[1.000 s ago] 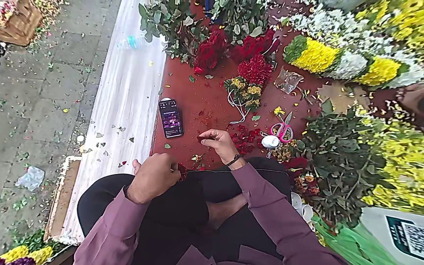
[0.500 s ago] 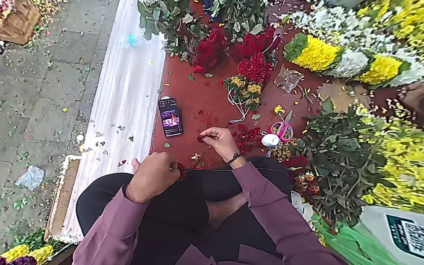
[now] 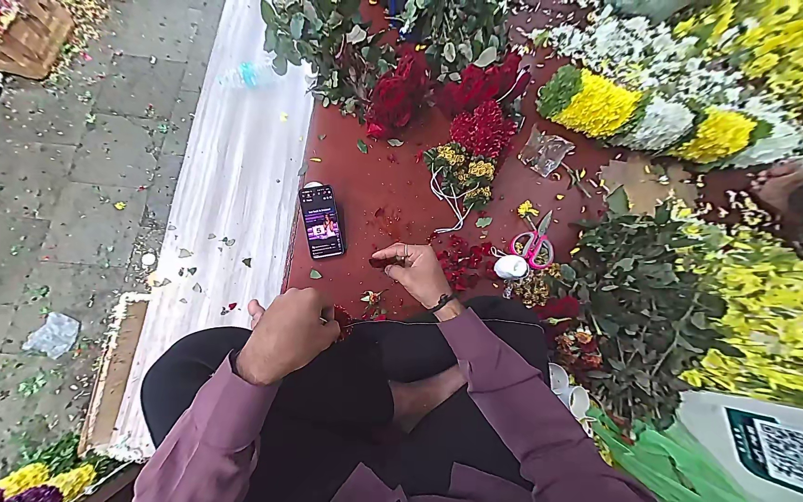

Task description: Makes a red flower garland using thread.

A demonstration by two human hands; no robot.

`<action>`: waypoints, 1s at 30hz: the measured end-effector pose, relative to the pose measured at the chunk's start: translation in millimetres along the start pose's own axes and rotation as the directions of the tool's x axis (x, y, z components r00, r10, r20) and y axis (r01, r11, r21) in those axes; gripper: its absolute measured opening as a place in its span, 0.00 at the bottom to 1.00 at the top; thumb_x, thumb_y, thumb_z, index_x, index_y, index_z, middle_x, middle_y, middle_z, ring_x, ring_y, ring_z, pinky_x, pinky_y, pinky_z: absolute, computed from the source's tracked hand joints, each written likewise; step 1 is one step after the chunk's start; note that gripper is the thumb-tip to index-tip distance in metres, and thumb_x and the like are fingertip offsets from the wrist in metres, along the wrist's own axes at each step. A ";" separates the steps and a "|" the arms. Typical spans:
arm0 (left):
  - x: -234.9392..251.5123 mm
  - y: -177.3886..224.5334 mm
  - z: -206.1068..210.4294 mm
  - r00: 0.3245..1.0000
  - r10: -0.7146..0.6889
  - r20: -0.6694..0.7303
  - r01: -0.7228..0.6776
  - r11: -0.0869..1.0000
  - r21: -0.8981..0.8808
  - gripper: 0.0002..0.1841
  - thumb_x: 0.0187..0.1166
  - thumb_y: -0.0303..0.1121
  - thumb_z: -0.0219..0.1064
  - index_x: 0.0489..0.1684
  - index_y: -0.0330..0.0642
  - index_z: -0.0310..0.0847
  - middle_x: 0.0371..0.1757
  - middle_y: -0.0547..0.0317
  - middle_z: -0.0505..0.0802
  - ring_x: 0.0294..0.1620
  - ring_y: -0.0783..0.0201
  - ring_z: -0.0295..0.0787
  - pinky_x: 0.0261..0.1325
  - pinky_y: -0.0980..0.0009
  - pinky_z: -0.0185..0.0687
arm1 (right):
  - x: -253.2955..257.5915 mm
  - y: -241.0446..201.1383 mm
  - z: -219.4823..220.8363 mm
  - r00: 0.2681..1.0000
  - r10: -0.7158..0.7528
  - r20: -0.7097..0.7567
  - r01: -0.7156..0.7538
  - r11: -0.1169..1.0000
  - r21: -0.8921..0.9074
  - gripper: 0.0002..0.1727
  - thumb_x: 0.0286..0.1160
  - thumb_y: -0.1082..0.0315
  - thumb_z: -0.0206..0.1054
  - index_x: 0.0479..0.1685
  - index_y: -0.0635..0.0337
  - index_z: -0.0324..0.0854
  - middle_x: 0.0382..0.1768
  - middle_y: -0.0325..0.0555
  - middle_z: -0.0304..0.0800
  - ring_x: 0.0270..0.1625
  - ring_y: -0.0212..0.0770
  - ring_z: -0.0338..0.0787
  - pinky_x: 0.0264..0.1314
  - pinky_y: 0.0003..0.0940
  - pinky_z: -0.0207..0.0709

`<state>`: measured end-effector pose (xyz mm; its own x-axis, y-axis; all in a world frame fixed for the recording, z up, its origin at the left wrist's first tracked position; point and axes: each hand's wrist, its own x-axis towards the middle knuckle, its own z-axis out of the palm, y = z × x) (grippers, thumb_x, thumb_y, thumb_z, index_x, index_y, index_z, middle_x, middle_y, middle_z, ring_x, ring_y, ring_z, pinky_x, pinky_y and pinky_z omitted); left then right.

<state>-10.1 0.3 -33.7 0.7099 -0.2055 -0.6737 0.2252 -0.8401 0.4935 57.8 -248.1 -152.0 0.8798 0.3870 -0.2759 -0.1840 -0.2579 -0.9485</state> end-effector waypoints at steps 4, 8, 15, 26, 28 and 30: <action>-0.1 0.2 -0.7 1.000 -0.004 0.002 0.004 1.000 -0.001 0.08 0.73 0.42 0.71 0.30 0.50 0.90 0.28 0.61 0.91 0.32 0.59 0.89 0.38 0.47 0.84 | 1.3 1.3 0.9 0.998 -0.068 -0.016 0.067 0.996 -0.057 0.17 0.64 0.82 0.73 0.50 0.57 0.94 0.54 0.42 0.95 0.47 0.38 0.95 0.49 0.39 0.94; 0.6 0.4 -1.5 1.000 -0.011 0.004 0.011 1.000 0.000 0.08 0.73 0.42 0.71 0.30 0.50 0.90 0.29 0.60 0.92 0.32 0.58 0.89 0.39 0.45 0.84 | 2.9 2.0 2.7 0.995 -0.087 -0.044 0.084 0.994 -0.063 0.12 0.65 0.77 0.77 0.46 0.56 0.95 0.51 0.40 0.96 0.47 0.36 0.95 0.50 0.37 0.94; 1.3 0.1 -2.7 1.000 -0.001 -0.020 0.001 1.000 -0.014 0.09 0.73 0.43 0.71 0.30 0.51 0.90 0.28 0.62 0.92 0.30 0.60 0.89 0.38 0.47 0.84 | 2.3 -0.2 8.0 0.992 -0.043 -0.117 0.038 0.998 -0.044 0.06 0.66 0.71 0.80 0.40 0.55 0.94 0.43 0.39 0.96 0.39 0.36 0.95 0.44 0.36 0.93; 5.9 -4.8 -3.3 0.995 -0.031 -0.092 0.013 0.983 -0.185 0.10 0.76 0.42 0.69 0.34 0.50 0.92 0.29 0.63 0.93 0.31 0.64 0.90 0.40 0.51 0.86 | -31.4 -49.6 24.2 0.996 0.075 0.037 -0.084 0.920 0.384 0.30 0.57 0.79 0.81 0.65 0.64 0.80 0.39 0.56 0.95 0.39 0.49 0.95 0.44 0.44 0.92; 6.1 -3.3 -4.0 0.996 -0.042 -0.082 0.022 0.972 -0.233 0.11 0.80 0.40 0.65 0.38 0.48 0.93 0.30 0.62 0.94 0.29 0.66 0.89 0.38 0.57 0.87 | -45.8 -62.0 34.0 0.993 0.075 0.088 -0.106 0.894 0.435 0.29 0.57 0.79 0.82 0.64 0.66 0.80 0.36 0.56 0.95 0.35 0.47 0.94 0.39 0.41 0.91; 6.6 -2.2 -3.3 0.997 -0.035 -0.062 0.016 0.957 -0.290 0.12 0.83 0.38 0.62 0.41 0.46 0.92 0.29 0.62 0.93 0.27 0.68 0.89 0.37 0.62 0.89 | -54.8 -65.6 44.2 0.993 0.083 0.085 -0.112 0.888 0.447 0.30 0.54 0.79 0.84 0.62 0.69 0.79 0.34 0.56 0.94 0.30 0.45 0.94 0.33 0.37 0.90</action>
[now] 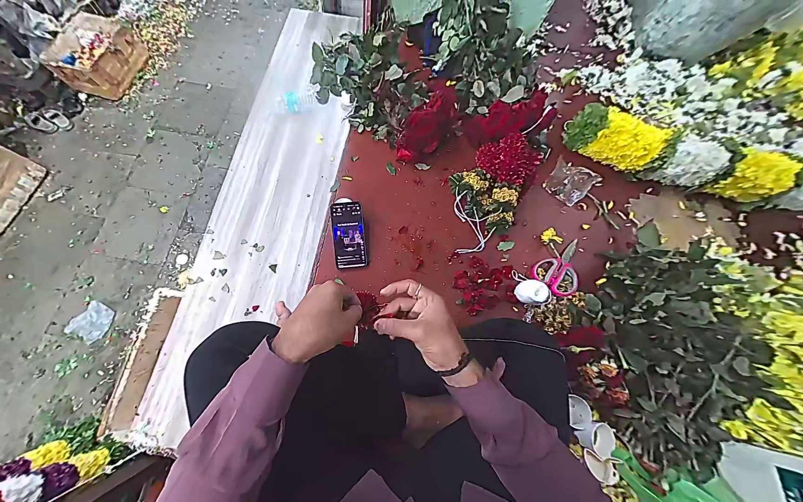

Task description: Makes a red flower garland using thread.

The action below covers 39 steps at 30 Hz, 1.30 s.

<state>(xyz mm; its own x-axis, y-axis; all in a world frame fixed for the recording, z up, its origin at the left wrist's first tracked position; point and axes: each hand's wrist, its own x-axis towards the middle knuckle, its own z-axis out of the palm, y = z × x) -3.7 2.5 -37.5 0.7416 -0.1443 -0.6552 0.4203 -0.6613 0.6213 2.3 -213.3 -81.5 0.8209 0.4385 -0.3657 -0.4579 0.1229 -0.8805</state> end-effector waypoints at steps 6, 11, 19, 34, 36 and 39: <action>-0.1 0.7 1.5 0.996 0.057 0.072 -0.046 0.990 -0.135 0.11 0.84 0.37 0.63 0.48 0.43 0.92 0.31 0.63 0.95 0.29 0.70 0.92 0.39 0.68 0.92 | 5.6 14.0 5.4 0.990 0.000 -0.140 -0.015 0.995 -0.103 0.32 0.51 0.77 0.86 0.59 0.68 0.78 0.29 0.53 0.94 0.23 0.44 0.92 0.22 0.34 0.86; 1.4 -0.4 1.4 0.993 0.084 0.086 -0.074 0.991 -0.110 0.12 0.76 0.43 0.75 0.44 0.45 0.92 0.32 0.64 0.96 0.29 0.70 0.93 0.40 0.66 0.93 | 6.5 14.2 2.5 0.990 0.019 -0.138 -0.042 0.985 -0.167 0.34 0.49 0.73 0.89 0.61 0.64 0.79 0.27 0.49 0.92 0.22 0.41 0.90 0.24 0.33 0.86; 0.2 -0.4 -1.0 0.985 0.137 0.105 -0.127 0.987 -0.099 0.09 0.81 0.40 0.72 0.39 0.46 0.93 0.28 0.66 0.94 0.26 0.73 0.89 0.36 0.70 0.89 | 10.7 17.4 -11.6 0.997 0.054 -0.047 -0.065 0.955 -0.289 0.48 0.44 0.59 0.93 0.74 0.57 0.76 0.23 0.39 0.82 0.24 0.35 0.80 0.30 0.31 0.78; 2.3 -5.9 -6.2 0.998 -0.027 -0.065 0.023 0.998 -0.059 0.12 0.77 0.42 0.70 0.25 0.49 0.87 0.20 0.66 0.87 0.22 0.68 0.81 0.30 0.60 0.78 | 16.3 11.5 -44.2 0.981 -0.066 0.182 0.140 0.893 -0.428 0.09 0.74 0.60 0.76 0.38 0.56 0.94 0.38 0.37 0.95 0.39 0.30 0.91 0.46 0.30 0.88; 2.0 -5.3 -6.6 0.992 -0.072 -0.104 0.065 0.996 -0.068 0.13 0.75 0.44 0.71 0.22 0.50 0.87 0.18 0.66 0.86 0.20 0.67 0.80 0.29 0.57 0.76 | 12.4 4.0 -44.2 0.948 -0.119 0.294 0.230 0.897 -0.378 0.09 0.75 0.62 0.76 0.37 0.58 0.94 0.36 0.38 0.94 0.39 0.29 0.90 0.45 0.29 0.87; -1.9 6.3 -3.8 0.985 -0.076 -0.156 0.091 0.992 0.090 0.13 0.73 0.46 0.69 0.23 0.49 0.87 0.21 0.62 0.88 0.25 0.60 0.85 0.32 0.48 0.79 | 5.4 -1.9 -34.8 0.870 -0.219 0.442 0.363 0.891 -0.273 0.08 0.76 0.67 0.74 0.40 0.63 0.94 0.37 0.42 0.94 0.42 0.30 0.91 0.50 0.27 0.87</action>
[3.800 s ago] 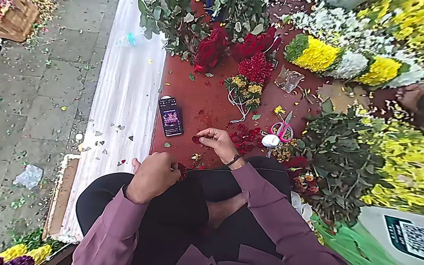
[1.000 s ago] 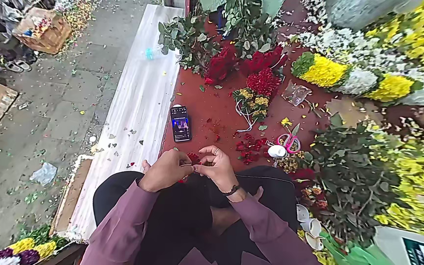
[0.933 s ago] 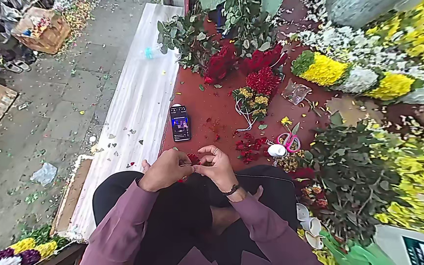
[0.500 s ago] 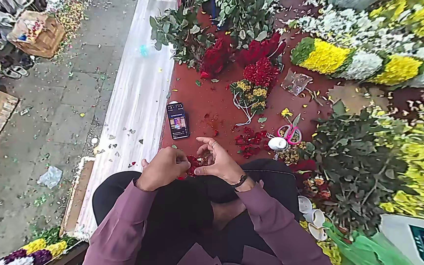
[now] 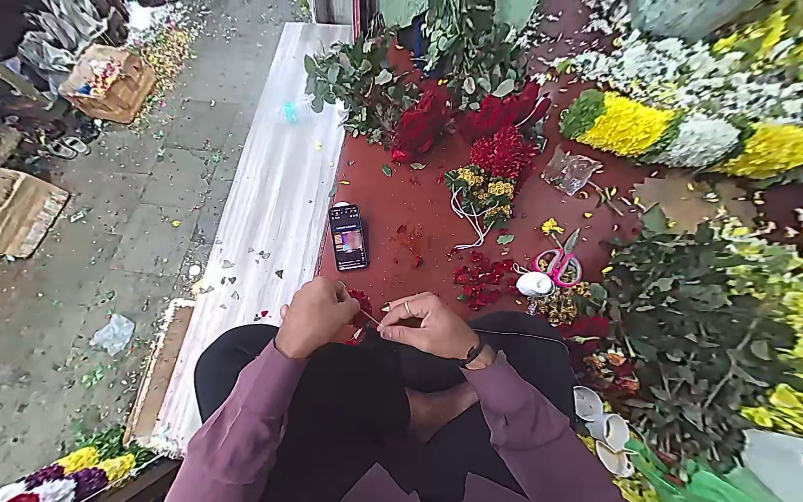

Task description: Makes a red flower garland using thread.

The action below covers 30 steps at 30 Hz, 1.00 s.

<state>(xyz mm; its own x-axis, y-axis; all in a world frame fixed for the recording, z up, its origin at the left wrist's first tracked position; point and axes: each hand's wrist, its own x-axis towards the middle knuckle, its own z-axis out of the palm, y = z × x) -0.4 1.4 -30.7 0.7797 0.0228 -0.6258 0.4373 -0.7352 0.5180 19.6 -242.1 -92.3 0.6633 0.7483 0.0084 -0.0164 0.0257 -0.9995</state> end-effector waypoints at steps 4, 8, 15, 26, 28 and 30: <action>-29.1 43.8 -6.3 0.916 0.220 0.337 -0.338 0.873 0.351 0.11 0.74 0.41 0.67 0.33 0.44 0.90 0.34 0.49 0.93 0.41 0.44 0.92 0.44 0.34 0.83 | 5.2 -10.7 -6.0 0.987 -0.134 -0.089 0.136 0.991 0.013 0.07 0.76 0.71 0.74 0.42 0.66 0.94 0.36 0.43 0.92 0.41 0.30 0.89 0.48 0.26 0.86; -31.3 62.2 -8.9 0.698 0.654 0.292 -0.641 0.752 -0.153 0.10 0.83 0.38 0.67 0.37 0.45 0.92 0.33 0.65 0.93 0.33 0.72 0.87 0.40 0.66 0.86 | 5.6 13.3 -13.2 0.997 -0.059 -0.057 0.077 0.916 0.393 0.05 0.77 0.71 0.71 0.38 0.61 0.93 0.36 0.35 0.92 0.40 0.24 0.87 0.46 0.24 0.83; -17.1 46.7 -2.9 0.846 0.482 -0.230 -0.489 0.872 0.030 0.12 0.84 0.44 0.63 0.38 0.49 0.90 0.34 0.69 0.91 0.32 0.75 0.87 0.38 0.69 0.87 | -1.7 3.4 13.3 0.990 -0.126 0.064 0.080 0.872 0.483 0.07 0.79 0.75 0.67 0.41 0.67 0.92 0.36 0.43 0.96 0.24 0.20 0.81 0.26 0.19 0.74; -17.8 -4.7 -0.6 0.948 0.309 0.073 -0.314 0.946 0.075 0.09 0.75 0.47 0.70 0.31 0.56 0.92 0.28 0.72 0.93 0.30 0.71 0.89 0.38 0.54 0.87 | -4.8 -2.0 -17.5 0.997 -0.034 0.075 0.011 0.958 0.286 0.08 0.80 0.74 0.68 0.43 0.67 0.93 0.36 0.41 0.97 0.32 0.22 0.88 0.36 0.21 0.81; -16.3 -5.9 -1.2 0.960 0.275 0.055 -0.277 0.960 0.036 0.09 0.73 0.47 0.71 0.30 0.57 0.92 0.26 0.73 0.92 0.28 0.71 0.87 0.35 0.54 0.85 | -4.6 -4.3 -18.5 0.995 -0.011 0.097 -0.017 0.960 0.280 0.09 0.82 0.73 0.66 0.43 0.67 0.92 0.31 0.39 0.94 0.24 0.21 0.81 0.27 0.19 0.74; -16.9 -8.1 -2.2 0.968 0.250 0.032 -0.250 0.968 -0.018 0.08 0.72 0.46 0.72 0.30 0.57 0.92 0.26 0.74 0.92 0.27 0.72 0.87 0.35 0.56 0.85 | 2.6 -0.6 -31.7 0.990 0.139 0.015 -0.140 0.975 0.172 0.15 0.87 0.68 0.59 0.48 0.67 0.91 0.29 0.42 0.92 0.26 0.30 0.85 0.30 0.28 0.81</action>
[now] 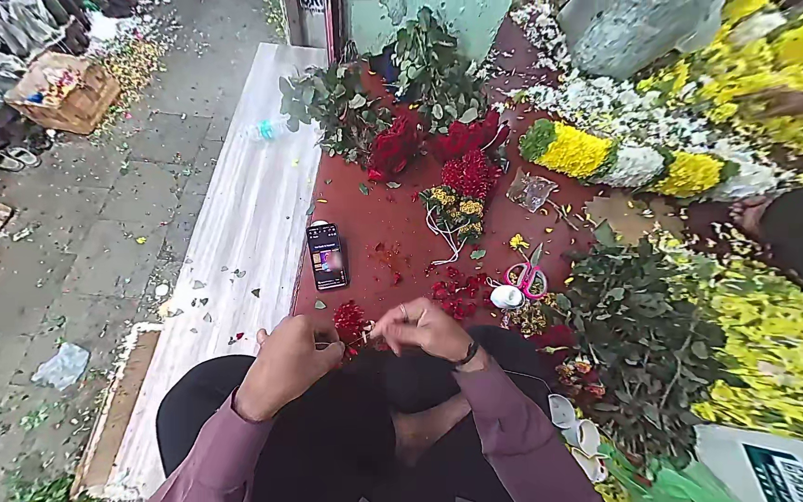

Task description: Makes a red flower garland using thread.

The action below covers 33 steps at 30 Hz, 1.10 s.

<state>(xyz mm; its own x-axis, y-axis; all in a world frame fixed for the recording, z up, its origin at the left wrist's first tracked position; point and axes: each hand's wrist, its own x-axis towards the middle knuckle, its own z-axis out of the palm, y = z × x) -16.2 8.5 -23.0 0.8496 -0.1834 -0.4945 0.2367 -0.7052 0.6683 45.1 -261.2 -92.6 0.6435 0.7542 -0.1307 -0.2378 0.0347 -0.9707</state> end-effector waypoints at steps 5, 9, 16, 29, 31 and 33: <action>-4.0 -6.7 4.3 1.000 0.002 -0.008 -0.003 0.995 -0.102 0.08 0.73 0.45 0.70 0.28 0.58 0.91 0.26 0.77 0.92 0.26 0.77 0.87 0.33 0.65 0.87 | 70.0 71.9 -68.6 0.832 0.242 -0.499 -0.521 0.653 -0.550 0.19 0.89 0.57 0.59 0.72 0.44 0.85 0.67 0.42 0.90 0.69 0.42 0.88 0.75 0.51 0.79; -0.8 -13.3 12.6 1.000 0.011 0.006 -0.011 0.999 -0.045 0.09 0.73 0.47 0.69 0.26 0.60 0.90 0.24 0.77 0.89 0.26 0.75 0.84 0.31 0.62 0.82 | 119.7 128.8 -83.9 0.808 0.282 -0.516 -0.588 0.343 -0.732 0.30 0.82 0.52 0.66 0.85 0.34 0.73 0.80 0.48 0.74 0.80 0.61 0.72 0.72 0.71 0.72; 1.8 -15.8 7.8 1.000 0.019 0.011 -0.017 0.994 -0.112 0.09 0.75 0.44 0.71 0.28 0.55 0.90 0.24 0.73 0.91 0.26 0.73 0.87 0.34 0.62 0.86 | 116.8 110.8 -83.2 0.719 -0.015 -0.695 -0.580 0.540 -0.610 0.13 0.73 0.57 0.71 0.50 0.50 0.94 0.56 0.42 0.93 0.61 0.44 0.91 0.68 0.53 0.83; 10.7 -24.2 14.4 0.999 -0.031 0.017 0.033 0.995 -0.097 0.08 0.72 0.42 0.73 0.31 0.50 0.92 0.26 0.67 0.93 0.27 0.68 0.89 0.36 0.58 0.88 | 47.8 71.3 -29.3 0.708 0.300 -0.639 -0.070 0.930 0.360 0.19 0.62 0.81 0.77 0.55 0.71 0.86 0.44 0.60 0.93 0.34 0.48 0.92 0.37 0.42 0.90; 13.6 -25.8 15.2 0.999 -0.040 0.023 0.041 0.997 -0.069 0.08 0.71 0.43 0.73 0.32 0.51 0.92 0.27 0.66 0.94 0.28 0.68 0.90 0.38 0.57 0.88 | 37.9 66.8 -23.8 0.734 0.304 -0.608 -0.005 0.897 0.442 0.18 0.66 0.82 0.72 0.58 0.74 0.85 0.45 0.61 0.93 0.35 0.46 0.92 0.38 0.40 0.89; 14.1 -22.9 15.1 0.999 -0.040 0.023 0.041 0.997 -0.061 0.08 0.71 0.42 0.73 0.32 0.50 0.92 0.27 0.65 0.93 0.29 0.67 0.90 0.38 0.56 0.88 | 29.1 62.2 -21.8 0.750 0.313 -0.583 0.014 0.874 0.486 0.18 0.70 0.81 0.68 0.61 0.74 0.83 0.47 0.60 0.93 0.39 0.46 0.92 0.41 0.40 0.89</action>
<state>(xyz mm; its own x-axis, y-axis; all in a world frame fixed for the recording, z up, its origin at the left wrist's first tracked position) -16.7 11.8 -53.7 0.8286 -0.1706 -0.5333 0.2998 -0.6693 0.6798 64.9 -251.4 -161.2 0.8322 0.1942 -0.5193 -0.5529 0.3594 -0.7517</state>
